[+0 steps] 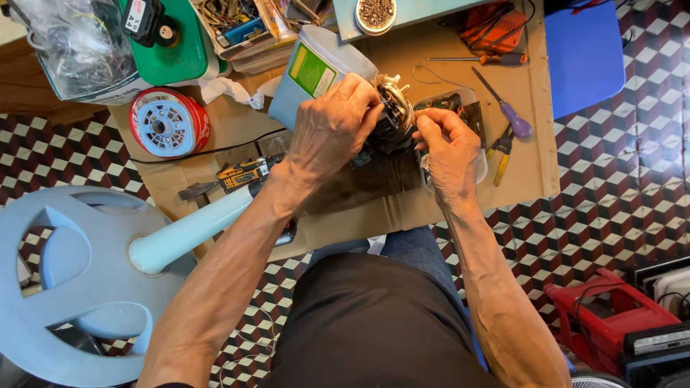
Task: The person disassembles and reassembles a fan motor housing, handling wires and internal components. They use a screwdriver and a cordless drill to remove and tighten screws, then reconnect wires and secure the housing.
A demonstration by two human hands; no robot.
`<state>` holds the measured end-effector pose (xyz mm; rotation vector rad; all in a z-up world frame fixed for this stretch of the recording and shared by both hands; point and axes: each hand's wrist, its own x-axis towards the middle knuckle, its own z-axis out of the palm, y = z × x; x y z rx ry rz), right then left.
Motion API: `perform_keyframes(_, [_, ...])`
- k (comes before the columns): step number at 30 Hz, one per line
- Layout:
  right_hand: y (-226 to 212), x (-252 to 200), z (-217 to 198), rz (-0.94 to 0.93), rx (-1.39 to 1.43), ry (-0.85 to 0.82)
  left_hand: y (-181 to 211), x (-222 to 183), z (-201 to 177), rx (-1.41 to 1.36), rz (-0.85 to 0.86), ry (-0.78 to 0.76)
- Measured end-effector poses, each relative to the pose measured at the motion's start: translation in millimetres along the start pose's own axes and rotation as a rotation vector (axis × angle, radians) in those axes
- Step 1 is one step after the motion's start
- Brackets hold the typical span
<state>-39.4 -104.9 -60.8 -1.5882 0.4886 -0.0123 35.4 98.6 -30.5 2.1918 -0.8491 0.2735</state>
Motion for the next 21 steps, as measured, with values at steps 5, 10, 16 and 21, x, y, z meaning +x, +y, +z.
perform_keyframes(5, [-5.1, 3.1, 0.6, -0.029, 0.047, -0.019, 6.9, 13.3, -4.2, 0.044, -0.064, -0.062])
perform_keyframes(10, [-10.0, 28.0, -4.0, -0.071, 0.011, -0.061, 14.5, 13.7, -0.5, 0.056, -0.290, -0.126])
perform_keyframes(16, [-11.4, 46.3, -10.6, -0.005, 0.037, -0.123, 25.1, 14.5, 6.8, -0.017, -0.475, -0.110])
perform_keyframes(21, [-8.7, 46.3, -12.5, 0.024, 0.112, -0.150, 29.6, 17.5, 3.5, -0.049, -0.556, -0.151])
